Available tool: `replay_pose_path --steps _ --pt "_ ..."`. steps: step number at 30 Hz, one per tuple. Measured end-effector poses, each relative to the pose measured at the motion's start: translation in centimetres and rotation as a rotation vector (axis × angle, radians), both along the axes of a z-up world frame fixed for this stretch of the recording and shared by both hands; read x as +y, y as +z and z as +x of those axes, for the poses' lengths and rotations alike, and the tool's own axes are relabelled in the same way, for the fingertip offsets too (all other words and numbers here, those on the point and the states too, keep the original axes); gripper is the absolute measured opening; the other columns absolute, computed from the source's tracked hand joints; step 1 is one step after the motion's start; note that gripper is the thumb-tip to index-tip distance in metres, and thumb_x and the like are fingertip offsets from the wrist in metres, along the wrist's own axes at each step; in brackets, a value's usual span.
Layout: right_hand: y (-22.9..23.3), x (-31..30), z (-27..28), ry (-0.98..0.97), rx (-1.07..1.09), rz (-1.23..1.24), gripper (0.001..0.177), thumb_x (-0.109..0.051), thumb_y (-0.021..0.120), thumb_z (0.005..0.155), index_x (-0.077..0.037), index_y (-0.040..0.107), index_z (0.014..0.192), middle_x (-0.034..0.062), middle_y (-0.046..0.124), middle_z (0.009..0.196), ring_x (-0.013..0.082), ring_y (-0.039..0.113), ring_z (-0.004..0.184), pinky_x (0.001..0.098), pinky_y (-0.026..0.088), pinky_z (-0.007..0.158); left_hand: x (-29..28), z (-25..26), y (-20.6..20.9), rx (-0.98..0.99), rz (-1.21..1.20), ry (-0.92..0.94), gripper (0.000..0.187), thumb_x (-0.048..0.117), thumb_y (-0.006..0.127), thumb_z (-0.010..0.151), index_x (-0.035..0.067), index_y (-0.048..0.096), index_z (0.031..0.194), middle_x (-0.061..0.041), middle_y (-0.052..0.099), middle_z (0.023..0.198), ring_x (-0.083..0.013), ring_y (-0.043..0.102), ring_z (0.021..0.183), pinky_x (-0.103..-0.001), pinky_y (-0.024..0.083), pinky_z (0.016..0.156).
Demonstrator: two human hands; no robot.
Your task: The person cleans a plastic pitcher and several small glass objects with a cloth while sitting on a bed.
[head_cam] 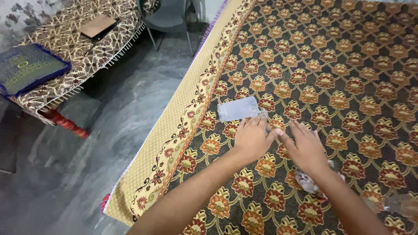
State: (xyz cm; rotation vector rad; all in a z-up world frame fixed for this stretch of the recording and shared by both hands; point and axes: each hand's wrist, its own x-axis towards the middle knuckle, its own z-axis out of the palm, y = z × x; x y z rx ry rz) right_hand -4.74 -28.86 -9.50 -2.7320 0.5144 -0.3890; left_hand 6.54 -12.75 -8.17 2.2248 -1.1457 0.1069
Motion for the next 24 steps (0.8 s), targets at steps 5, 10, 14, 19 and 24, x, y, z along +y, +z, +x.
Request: replay_pose_path --steps 5,10,14,19,24 --pt "-2.1 0.5 1.5 0.035 -0.039 -0.039 0.072 -0.056 0.044 0.100 0.001 0.052 0.145 0.0237 0.052 0.148 0.0378 0.045 0.141 0.0526 0.028 0.119 1.0 1.7 -2.2 -0.014 0.082 0.043 0.074 0.061 0.048 0.098 -0.005 0.060 0.129 -0.025 0.061 0.136 -0.0360 0.055 0.131 -0.052 0.032 0.118" --pt "-3.8 1.2 2.8 0.013 0.004 -0.011 0.072 -0.055 0.043 0.101 0.002 0.052 0.144 0.0241 0.053 0.148 0.0382 0.046 0.141 0.0530 0.029 0.117 1.7 3.2 -5.2 -0.020 -0.050 0.002 0.070 0.053 0.042 0.104 -0.006 0.056 0.139 -0.025 0.063 0.134 -0.0364 0.057 0.130 -0.054 0.033 0.115" --pt "-5.3 1.5 3.4 -0.023 0.029 0.018 0.071 -0.056 0.044 0.100 0.000 0.052 0.144 0.0242 0.051 0.148 0.0384 0.044 0.140 0.0566 0.026 0.116 1.6 3.9 -6.3 0.063 0.020 -0.003 0.067 0.054 0.043 0.103 -0.004 0.059 0.134 -0.024 0.063 0.131 -0.0378 0.058 0.125 -0.051 0.036 0.111" --pt "-8.2 0.8 3.8 -0.011 0.047 0.006 0.071 -0.056 0.042 0.101 -0.001 0.051 0.145 0.0230 0.052 0.149 0.0386 0.043 0.143 0.0580 0.028 0.117 1.0 4.6 -8.8 0.058 0.025 0.003 0.065 0.053 0.044 0.102 -0.003 0.062 0.130 -0.024 0.064 0.129 -0.0390 0.059 0.120 -0.050 0.039 0.108" --pt "-11.4 -0.4 4.8 -0.014 0.076 0.032 0.072 -0.058 0.046 0.099 0.000 0.053 0.142 0.0251 0.053 0.146 0.0400 0.046 0.140 0.0547 0.030 0.115 0.3 4.9 -11.7 0.009 0.002 0.029 0.058 0.050 0.055 0.098 -0.003 0.064 0.120 -0.023 0.067 0.122 -0.0376 0.062 0.118 -0.050 0.042 0.105"
